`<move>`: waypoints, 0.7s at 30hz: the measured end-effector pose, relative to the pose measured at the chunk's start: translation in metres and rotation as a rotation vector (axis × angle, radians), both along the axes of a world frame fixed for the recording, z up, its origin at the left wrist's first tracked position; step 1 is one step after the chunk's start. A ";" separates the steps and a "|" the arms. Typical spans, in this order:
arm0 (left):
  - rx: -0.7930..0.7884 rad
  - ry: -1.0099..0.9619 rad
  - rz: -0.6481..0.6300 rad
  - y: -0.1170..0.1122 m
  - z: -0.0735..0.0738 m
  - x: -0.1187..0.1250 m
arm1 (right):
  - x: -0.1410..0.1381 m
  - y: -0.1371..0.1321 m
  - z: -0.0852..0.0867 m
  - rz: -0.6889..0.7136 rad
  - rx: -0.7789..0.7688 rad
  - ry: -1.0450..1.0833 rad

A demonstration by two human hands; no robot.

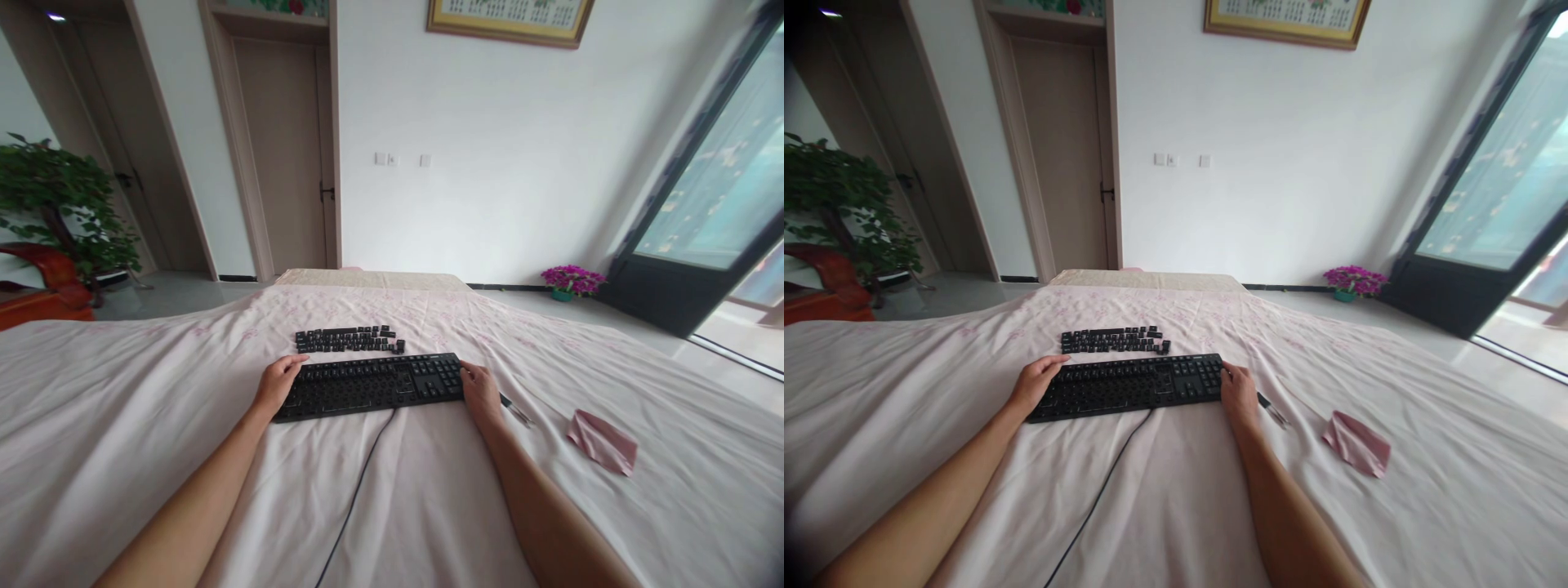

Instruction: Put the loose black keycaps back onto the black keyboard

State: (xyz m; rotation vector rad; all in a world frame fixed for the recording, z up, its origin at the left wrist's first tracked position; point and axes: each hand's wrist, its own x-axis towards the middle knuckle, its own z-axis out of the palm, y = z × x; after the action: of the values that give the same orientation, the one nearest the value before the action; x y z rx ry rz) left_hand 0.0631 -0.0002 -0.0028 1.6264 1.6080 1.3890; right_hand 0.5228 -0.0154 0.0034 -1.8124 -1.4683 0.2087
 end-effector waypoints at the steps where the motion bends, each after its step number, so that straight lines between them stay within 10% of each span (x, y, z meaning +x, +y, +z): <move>1: -0.003 -0.002 0.003 0.000 0.000 0.000 | 0.000 0.000 0.000 0.006 0.002 0.004; 12: -0.052 0.006 0.005 -0.001 0.000 -0.001 | -0.011 -0.009 0.018 -0.141 0.089 -0.186; 21: -0.054 0.016 -0.004 -0.001 0.003 0.001 | -0.085 0.042 0.070 0.281 0.085 -0.468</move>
State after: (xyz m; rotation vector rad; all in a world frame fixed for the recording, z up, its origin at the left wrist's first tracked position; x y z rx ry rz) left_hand 0.0640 -0.0016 -0.0003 1.6127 1.6367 1.3227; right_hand 0.4373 0.0269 0.0734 -1.6483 -2.0266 -0.1520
